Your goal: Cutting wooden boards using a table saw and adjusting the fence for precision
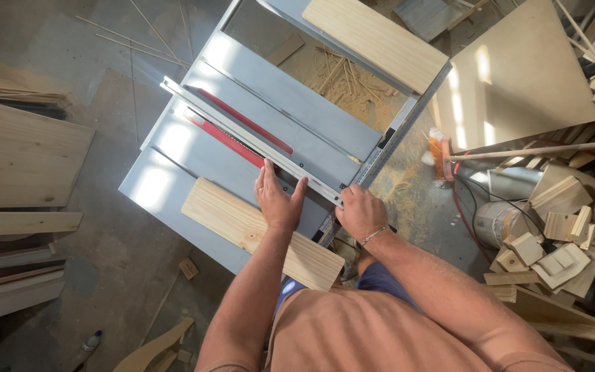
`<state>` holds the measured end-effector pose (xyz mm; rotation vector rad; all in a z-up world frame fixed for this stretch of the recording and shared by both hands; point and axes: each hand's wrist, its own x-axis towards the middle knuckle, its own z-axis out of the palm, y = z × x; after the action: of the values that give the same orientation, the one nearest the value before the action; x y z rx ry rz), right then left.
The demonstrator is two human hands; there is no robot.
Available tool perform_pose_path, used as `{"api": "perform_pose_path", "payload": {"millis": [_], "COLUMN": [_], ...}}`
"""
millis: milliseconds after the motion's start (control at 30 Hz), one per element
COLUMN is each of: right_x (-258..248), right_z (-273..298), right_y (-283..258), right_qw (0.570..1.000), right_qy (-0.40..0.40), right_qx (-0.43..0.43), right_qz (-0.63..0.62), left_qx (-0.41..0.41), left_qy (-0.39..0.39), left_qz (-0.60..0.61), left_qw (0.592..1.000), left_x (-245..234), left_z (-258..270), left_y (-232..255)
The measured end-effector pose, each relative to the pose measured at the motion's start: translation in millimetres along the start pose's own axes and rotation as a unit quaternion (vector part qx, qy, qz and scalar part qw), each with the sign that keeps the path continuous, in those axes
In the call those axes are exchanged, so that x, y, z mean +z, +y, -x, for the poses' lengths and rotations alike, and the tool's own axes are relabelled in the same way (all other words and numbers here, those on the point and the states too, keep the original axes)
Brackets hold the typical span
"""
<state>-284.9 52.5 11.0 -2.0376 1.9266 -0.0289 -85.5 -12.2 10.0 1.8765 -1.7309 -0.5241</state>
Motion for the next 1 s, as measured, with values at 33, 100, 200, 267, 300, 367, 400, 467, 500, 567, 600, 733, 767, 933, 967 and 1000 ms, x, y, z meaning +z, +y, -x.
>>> {"api": "perform_pose_path", "payload": {"millis": [33, 100, 200, 267, 300, 367, 400, 467, 500, 567, 600, 733, 767, 933, 967, 1000], "right_x": [-0.1, -1.2, 7.3, 2.8, 0.5, 0.3, 0.5, -0.2, -0.8, -1.3, -2.0, -1.9, -1.0, -19.2, -35.0, -50.5], "right_z": [0.8, -0.1, -2.4, -1.8, -1.9, -2.2, -2.4, -2.6, -2.8, -2.7, -3.2, -2.5, -2.7, 3.6, 8.6, 14.7], "right_y": [0.2, 0.9, 4.6, 4.0, 3.8, 4.0, 4.2, 4.7, 5.1, 5.5, 5.7, 5.3, 5.9, 2.4, -0.6, -4.0], "right_qw": [1.000, 1.000, 1.000, 1.000, 1.000, 1.000, 1.000, 1.000, 1.000, 1.000, 1.000, 1.000, 1.000, 1.000, 1.000, 0.999], "right_qy": [0.000, 0.002, -0.002, -0.004, -0.007, -0.008, -0.008, -0.010, -0.011, -0.013, -0.014, -0.008, -0.010, 0.002, 0.024, 0.044], "right_qx": [0.000, -0.004, -0.011, -0.013, -0.016, -0.016, -0.017, -0.018, -0.020, -0.021, -0.023, -0.021, -0.022, -0.017, -0.016, -0.014], "right_qz": [0.000, 0.005, 0.006, 0.007, 0.008, 0.009, 0.010, 0.006, 0.002, 0.004, 0.006, -0.003, -0.003, 0.001, -0.004, -0.010], "left_qx": [0.000, -0.001, 0.019, 0.020, 0.021, 0.019, 0.018, 0.019, 0.021, 0.019, 0.018, 0.010, 0.008, 0.020, 0.033, 0.047], "left_qy": [0.000, 0.002, -0.002, -0.005, -0.008, -0.009, -0.008, -0.008, -0.006, -0.007, -0.007, -0.015, -0.018, -0.015, -0.011, -0.008], "left_qz": [0.000, 0.001, -0.018, -0.024, -0.030, -0.032, -0.034, -0.032, -0.030, -0.029, -0.028, -0.032, -0.030, -0.046, -0.066, -0.087], "left_qw": [1.000, 1.000, 1.000, 0.999, 0.999, 0.999, 0.999, 0.999, 0.999, 0.999, 0.999, 0.999, 0.999, 0.999, 0.997, 0.995], "left_x": [1.1, 3.4, 1.0, 0.4, 0.2, 1.1, 1.8, 3.0, 3.6, 4.8, 5.3, 3.7, 3.0, 0.1, -0.4, -1.3], "left_z": [1.3, 1.5, -0.3, 0.8, 1.0, 1.0, 0.9, 1.1, 1.1, 1.3, 0.8, 0.8, 0.9, -0.5, -1.6, -1.8], "left_y": [-1.4, -3.8, -0.4, -0.6, -0.6, -1.3, -1.8, -3.5, -4.0, -5.3, -5.7, -4.6, -3.8, 2.3, 2.5, 2.5]}}
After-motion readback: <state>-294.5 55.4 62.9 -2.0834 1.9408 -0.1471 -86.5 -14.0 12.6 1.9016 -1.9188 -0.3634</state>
